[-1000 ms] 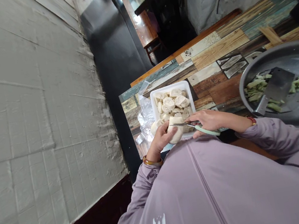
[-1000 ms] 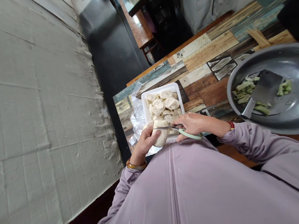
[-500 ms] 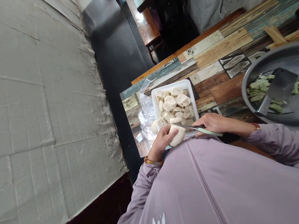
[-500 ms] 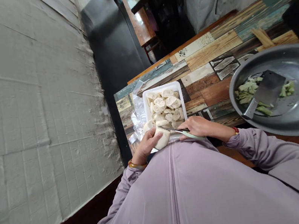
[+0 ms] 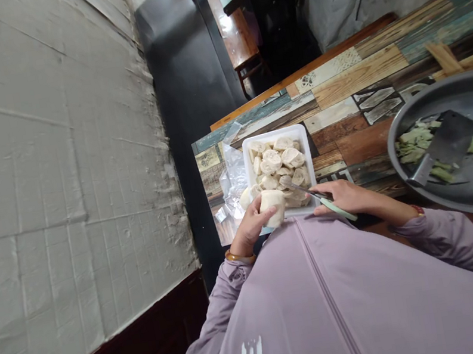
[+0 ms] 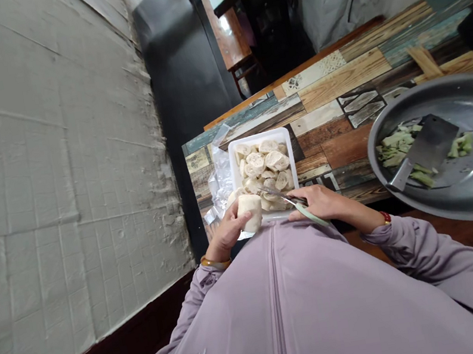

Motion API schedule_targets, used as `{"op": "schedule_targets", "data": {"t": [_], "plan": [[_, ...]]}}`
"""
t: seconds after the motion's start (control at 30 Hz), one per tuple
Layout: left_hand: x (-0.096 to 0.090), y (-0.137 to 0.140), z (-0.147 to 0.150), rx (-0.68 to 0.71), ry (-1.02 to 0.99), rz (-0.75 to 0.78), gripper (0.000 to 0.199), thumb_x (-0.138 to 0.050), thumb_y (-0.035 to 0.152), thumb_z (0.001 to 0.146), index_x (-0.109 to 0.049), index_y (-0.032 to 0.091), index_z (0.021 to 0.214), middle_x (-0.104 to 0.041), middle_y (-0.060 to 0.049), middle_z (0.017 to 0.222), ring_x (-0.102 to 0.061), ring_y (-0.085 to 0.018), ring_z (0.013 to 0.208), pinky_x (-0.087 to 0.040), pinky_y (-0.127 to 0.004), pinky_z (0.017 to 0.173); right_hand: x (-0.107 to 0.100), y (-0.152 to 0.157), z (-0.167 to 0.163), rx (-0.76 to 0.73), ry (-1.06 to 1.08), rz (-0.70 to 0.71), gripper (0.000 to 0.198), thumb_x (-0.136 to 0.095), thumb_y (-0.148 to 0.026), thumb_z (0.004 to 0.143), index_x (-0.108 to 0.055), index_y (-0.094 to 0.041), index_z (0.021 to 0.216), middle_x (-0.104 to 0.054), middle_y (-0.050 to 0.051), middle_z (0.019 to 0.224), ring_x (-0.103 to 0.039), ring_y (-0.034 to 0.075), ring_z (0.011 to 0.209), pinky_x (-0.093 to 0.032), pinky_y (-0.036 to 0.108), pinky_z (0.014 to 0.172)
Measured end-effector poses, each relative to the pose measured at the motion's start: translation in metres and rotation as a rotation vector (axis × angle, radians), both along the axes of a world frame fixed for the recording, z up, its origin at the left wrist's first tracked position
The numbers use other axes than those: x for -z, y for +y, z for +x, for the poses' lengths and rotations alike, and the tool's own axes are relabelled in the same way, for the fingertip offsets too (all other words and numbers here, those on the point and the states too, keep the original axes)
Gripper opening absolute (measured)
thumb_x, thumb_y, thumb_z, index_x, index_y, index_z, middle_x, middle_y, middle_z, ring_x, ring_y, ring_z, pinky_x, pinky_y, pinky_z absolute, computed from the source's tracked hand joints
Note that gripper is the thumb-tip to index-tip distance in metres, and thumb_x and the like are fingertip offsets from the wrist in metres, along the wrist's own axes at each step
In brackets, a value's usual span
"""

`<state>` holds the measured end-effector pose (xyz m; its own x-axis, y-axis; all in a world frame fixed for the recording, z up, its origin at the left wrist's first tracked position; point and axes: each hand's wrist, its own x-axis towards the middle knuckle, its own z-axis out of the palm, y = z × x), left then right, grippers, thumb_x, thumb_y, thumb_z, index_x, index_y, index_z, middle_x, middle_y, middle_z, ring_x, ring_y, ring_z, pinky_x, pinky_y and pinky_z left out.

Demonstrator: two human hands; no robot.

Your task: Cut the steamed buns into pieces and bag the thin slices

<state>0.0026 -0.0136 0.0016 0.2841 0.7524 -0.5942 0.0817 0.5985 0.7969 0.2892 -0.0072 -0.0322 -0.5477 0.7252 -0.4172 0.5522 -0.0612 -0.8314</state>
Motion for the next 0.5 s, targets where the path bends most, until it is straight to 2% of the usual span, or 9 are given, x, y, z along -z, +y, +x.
{"op": "schedule_targets", "data": {"t": [0.07, 0.2, 0.5], "plan": [[0.0, 0.001, 0.0, -0.032, 0.042, 0.048, 0.062, -0.078, 0.046, 0.073, -0.063, 0.015, 0.124, -0.07, -0.01, 0.114, -0.065, -0.022, 0.097, -0.051, -0.029, 0.08, -0.003, 0.002, 0.0, -0.026, 0.011, 0.067, 0.056, -0.07, -0.049, 0.077, -0.068, -0.021, 0.126, -0.074, 0.008, 0.111, -0.069, 0.028, 0.097, -0.053, 0.034, 0.081], [0.001, 0.002, 0.0, -0.063, 0.049, 0.123, 0.065, -0.077, 0.05, 0.073, -0.062, 0.015, 0.125, -0.069, -0.012, 0.118, -0.065, -0.024, 0.099, -0.052, -0.032, 0.083, -0.006, 0.005, 0.0, -0.058, 0.039, 0.155, 0.066, -0.077, -0.047, 0.072, -0.064, -0.018, 0.13, -0.07, 0.011, 0.107, -0.068, 0.027, 0.094, -0.053, 0.036, 0.083], [-0.003, 0.002, 0.008, -0.08, 0.06, 0.15, 0.063, -0.076, 0.053, 0.072, -0.063, 0.015, 0.121, -0.07, -0.012, 0.117, -0.065, -0.025, 0.1, -0.053, -0.033, 0.086, -0.016, 0.02, -0.005, -0.145, 0.05, 0.135, 0.074, -0.08, -0.047, 0.069, -0.061, -0.022, 0.135, -0.069, 0.011, 0.115, -0.067, 0.028, 0.102, -0.053, 0.037, 0.085]]}}
